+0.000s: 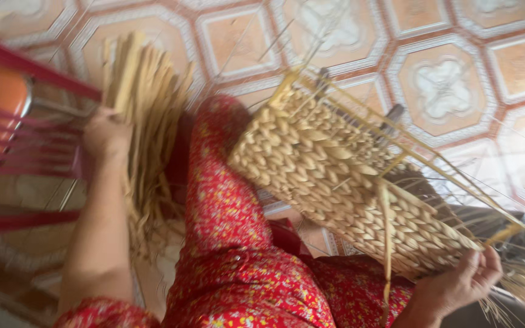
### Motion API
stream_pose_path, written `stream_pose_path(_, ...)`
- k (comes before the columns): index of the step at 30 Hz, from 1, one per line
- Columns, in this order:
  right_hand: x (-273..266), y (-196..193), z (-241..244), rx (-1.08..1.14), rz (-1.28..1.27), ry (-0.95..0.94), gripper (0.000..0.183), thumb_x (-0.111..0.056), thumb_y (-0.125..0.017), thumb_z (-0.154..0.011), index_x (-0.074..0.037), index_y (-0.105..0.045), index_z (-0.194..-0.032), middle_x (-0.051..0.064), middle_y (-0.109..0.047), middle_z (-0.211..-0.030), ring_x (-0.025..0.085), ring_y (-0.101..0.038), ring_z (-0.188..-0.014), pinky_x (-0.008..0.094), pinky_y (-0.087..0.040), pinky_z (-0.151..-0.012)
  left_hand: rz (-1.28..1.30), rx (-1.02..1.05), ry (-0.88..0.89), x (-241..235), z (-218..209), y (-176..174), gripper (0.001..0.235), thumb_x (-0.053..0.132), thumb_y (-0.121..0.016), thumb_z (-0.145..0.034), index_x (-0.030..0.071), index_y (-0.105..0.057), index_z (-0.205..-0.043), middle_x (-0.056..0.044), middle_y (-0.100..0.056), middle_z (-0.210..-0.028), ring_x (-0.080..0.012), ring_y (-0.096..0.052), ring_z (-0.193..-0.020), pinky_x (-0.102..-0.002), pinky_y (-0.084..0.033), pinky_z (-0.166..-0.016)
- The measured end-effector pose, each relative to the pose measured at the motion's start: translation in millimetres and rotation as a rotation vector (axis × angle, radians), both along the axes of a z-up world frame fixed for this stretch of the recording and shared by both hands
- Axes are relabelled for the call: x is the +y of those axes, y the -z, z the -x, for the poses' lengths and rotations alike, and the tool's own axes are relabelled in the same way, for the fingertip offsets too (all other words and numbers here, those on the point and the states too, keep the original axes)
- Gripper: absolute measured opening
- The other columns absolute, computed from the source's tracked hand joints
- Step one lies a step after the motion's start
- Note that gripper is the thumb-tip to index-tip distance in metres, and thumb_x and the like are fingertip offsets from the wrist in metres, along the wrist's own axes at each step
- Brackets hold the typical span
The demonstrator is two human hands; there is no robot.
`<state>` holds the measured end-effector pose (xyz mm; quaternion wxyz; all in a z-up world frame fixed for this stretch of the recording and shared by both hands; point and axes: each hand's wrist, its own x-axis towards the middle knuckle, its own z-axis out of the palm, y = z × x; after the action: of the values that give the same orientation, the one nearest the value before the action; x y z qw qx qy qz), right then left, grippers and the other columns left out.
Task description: The person weaves a basket by hand, interlacing dried palm leaves through a yellow wire frame. They repeatedly pull strands through the frame, tighten the weave, and adjust the basket's position to continue building the sides.
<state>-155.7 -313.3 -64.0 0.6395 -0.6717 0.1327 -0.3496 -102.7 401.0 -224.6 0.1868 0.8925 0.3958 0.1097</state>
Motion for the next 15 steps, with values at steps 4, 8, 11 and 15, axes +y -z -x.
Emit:
stream_pose_path(4,-6.2,13.7,1.2,0.023,-0.031,0.06,0.021,-0.005,-0.063,-0.109,-0.003,-0.055,-0.128,0.002,-0.057,-0.108,0.008,-0.055,-0.096,0.022,-0.048,-0.087,0.067,-0.514,0.038,-15.4,-15.2,-26.2,0.012,0.008,-0.062,-0.099,0.006,-0.062,-0.11,-0.013,-0.071,-0.098,-0.0262,-0.069,-0.093,-0.04,-0.054,-0.084)
stream_pose_path(8,2.1,2.8,-4.0,0.057,-0.041,0.083,0.023,-0.008,-0.06,-0.106,-0.003,-0.055,-0.127,0.005,-0.061,-0.112,0.011,-0.058,-0.1,0.024,-0.049,-0.088,0.397,-0.852,0.206,-68.5,-26.1,-98.2,0.014,0.012,-0.047,-0.121,-0.001,-0.05,-0.12,-0.001,-0.061,-0.096,-0.0111,-0.057,-0.086,-0.023,-0.048,-0.075)
stream_pose_path(11,4.0,-13.1,-3.8,0.14,-0.061,0.061,0.023,-0.01,-0.057,-0.104,-0.005,-0.055,-0.126,0.006,-0.063,-0.111,0.011,-0.06,-0.098,0.024,-0.051,-0.084,0.631,-0.722,0.277,-138.9,-29.8,-144.9,0.019,0.025,-0.051,-0.118,0.009,-0.061,-0.118,0.003,-0.052,-0.081,-0.0055,-0.047,-0.068,-0.019,-0.037,-0.052)
stream_pose_path(15,-2.4,-38.2,-1.1,0.328,0.241,0.138,0.029,-0.016,-0.058,-0.103,-0.002,-0.055,-0.13,0.009,-0.065,-0.107,0.011,-0.061,-0.093,0.027,-0.051,-0.075,0.718,-0.539,0.898,-229.3,-32.6,-178.5,0.027,0.03,-0.05,-0.102,0.013,-0.069,-0.108,0.001,-0.053,-0.06,-0.0061,-0.048,-0.049,-0.021,-0.044,-0.038)
